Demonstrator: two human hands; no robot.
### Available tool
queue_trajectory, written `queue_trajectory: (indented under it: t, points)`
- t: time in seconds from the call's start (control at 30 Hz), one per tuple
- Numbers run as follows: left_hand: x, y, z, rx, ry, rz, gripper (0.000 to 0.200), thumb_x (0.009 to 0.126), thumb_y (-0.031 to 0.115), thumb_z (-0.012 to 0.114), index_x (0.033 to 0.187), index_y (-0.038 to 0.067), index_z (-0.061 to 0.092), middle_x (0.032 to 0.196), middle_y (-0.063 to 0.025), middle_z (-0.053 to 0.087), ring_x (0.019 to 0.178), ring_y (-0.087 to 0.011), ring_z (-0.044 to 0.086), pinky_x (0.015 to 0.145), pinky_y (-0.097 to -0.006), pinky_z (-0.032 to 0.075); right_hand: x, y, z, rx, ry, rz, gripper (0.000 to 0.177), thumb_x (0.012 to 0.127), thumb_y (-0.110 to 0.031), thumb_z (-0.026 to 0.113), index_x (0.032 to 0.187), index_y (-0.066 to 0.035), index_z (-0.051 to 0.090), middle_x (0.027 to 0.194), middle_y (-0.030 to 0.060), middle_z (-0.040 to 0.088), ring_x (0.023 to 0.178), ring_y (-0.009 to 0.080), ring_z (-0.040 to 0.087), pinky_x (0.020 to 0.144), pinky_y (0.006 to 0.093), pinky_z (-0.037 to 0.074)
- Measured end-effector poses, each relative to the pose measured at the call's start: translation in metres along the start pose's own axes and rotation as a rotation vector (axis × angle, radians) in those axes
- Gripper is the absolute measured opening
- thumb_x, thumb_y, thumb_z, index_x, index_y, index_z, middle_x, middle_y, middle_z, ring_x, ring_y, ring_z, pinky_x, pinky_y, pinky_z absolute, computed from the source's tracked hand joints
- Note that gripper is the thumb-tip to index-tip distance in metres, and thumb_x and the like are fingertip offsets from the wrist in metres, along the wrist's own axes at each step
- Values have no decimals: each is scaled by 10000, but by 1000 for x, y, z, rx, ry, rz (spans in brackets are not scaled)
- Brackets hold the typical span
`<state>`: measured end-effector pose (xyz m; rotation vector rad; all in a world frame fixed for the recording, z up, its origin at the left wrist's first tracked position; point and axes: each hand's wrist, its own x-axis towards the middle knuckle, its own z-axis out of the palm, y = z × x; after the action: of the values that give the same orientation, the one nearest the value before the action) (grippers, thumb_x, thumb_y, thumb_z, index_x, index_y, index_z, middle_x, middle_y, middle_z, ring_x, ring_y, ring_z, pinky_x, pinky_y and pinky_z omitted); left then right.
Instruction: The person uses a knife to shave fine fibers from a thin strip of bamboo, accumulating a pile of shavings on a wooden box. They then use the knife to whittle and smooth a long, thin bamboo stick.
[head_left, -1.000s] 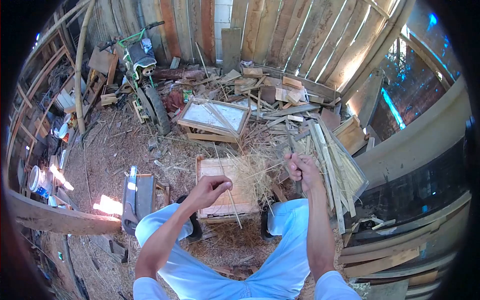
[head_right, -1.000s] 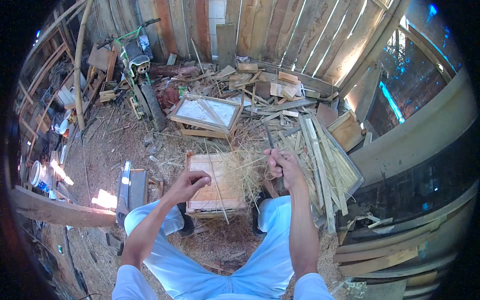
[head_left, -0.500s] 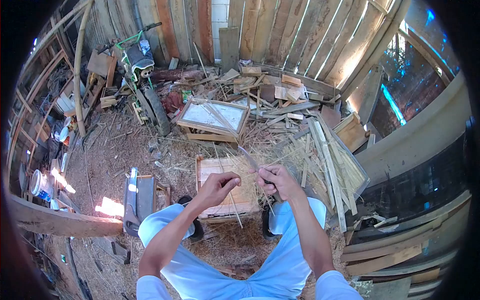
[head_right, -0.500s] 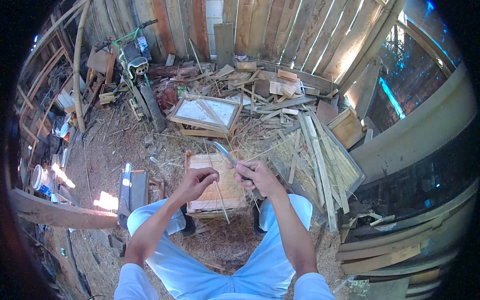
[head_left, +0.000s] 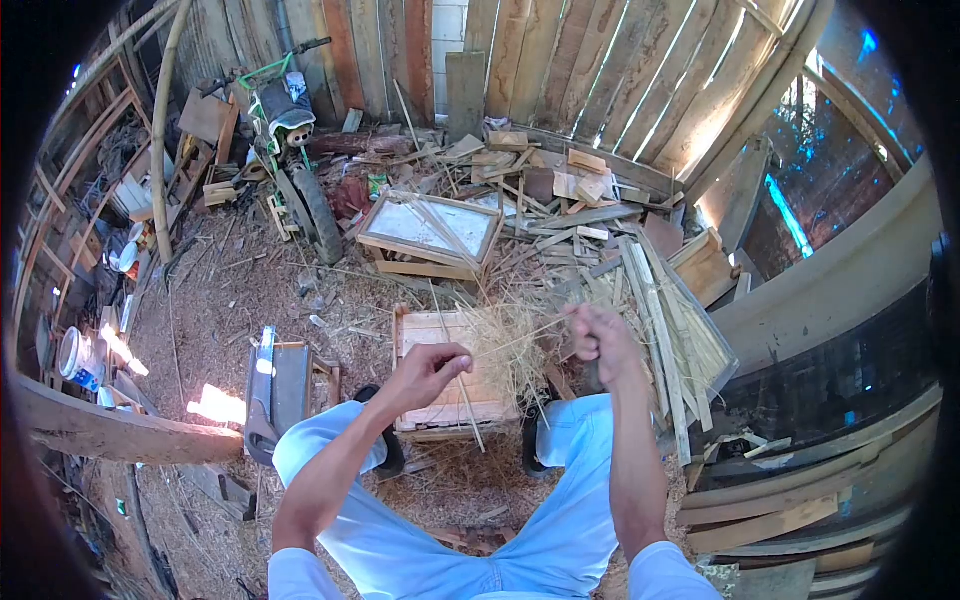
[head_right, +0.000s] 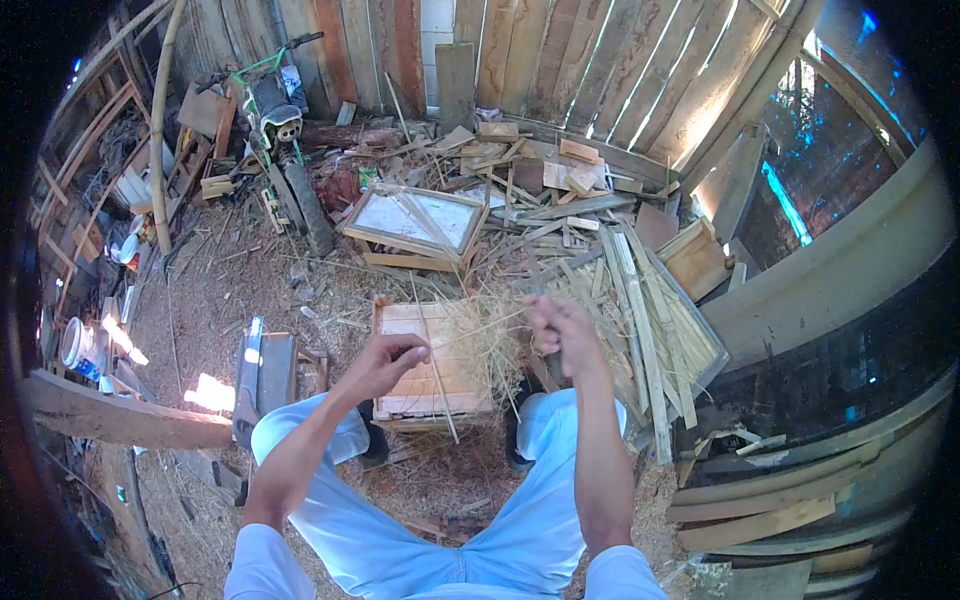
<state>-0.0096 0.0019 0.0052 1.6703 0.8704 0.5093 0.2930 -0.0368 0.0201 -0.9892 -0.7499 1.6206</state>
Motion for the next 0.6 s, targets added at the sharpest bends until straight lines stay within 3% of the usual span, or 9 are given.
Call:
queue_trajectory:
  t: [0.07,0.2,0.4,0.47,0.53,0.6]
  points:
    - [-4,-4,-8,-32,21,51,276,937,261,555,911,-8,612,766,35,543,709,-45,435,641,-208,375,-4,-13,-22,105,163,-101,323,948,-216,523,1125,54,529,706,-26,482,496,17,368,397,151,278]
    - [-6,-6,-16,-87,30,-110,246,937,235,554,920,-2,614,813,31,569,729,-38,466,661,-212,395,-6,-11,-20,80,195,-167,322,956,-238,508,1148,19,526,686,-36,449,482,16,342,401,156,285]
    - [13,-1,2,-104,126,47,228,945,222,538,961,1,594,750,10,531,683,-56,478,612,-220,413,9,2,-7,237,328,-325,292,959,-279,501,1115,-34,540,651,-36,459,476,24,350,411,165,293]
    - [21,4,4,-487,132,-59,223,947,212,532,969,-5,578,728,-3,506,679,-78,507,606,-228,432,16,12,-3,216,291,-349,276,948,-299,524,1047,-45,573,660,-33,503,484,27,376,417,163,294]
    - [30,7,7,-589,149,-60,223,943,216,542,998,0,557,750,-17,513,698,-107,549,626,-254,472,17,20,22,-269,413,-282,268,924,-313,565,992,-56,601,708,-17,563,493,25,392,426,151,296]
    - [42,3,11,-828,229,-13,230,937,224,552,1038,17,539,795,-22,535,748,-123,574,689,-272,495,19,31,45,-315,363,-227,253,900,-302,604,937,-55,647,750,-1,609,519,28,439,445,168,327]
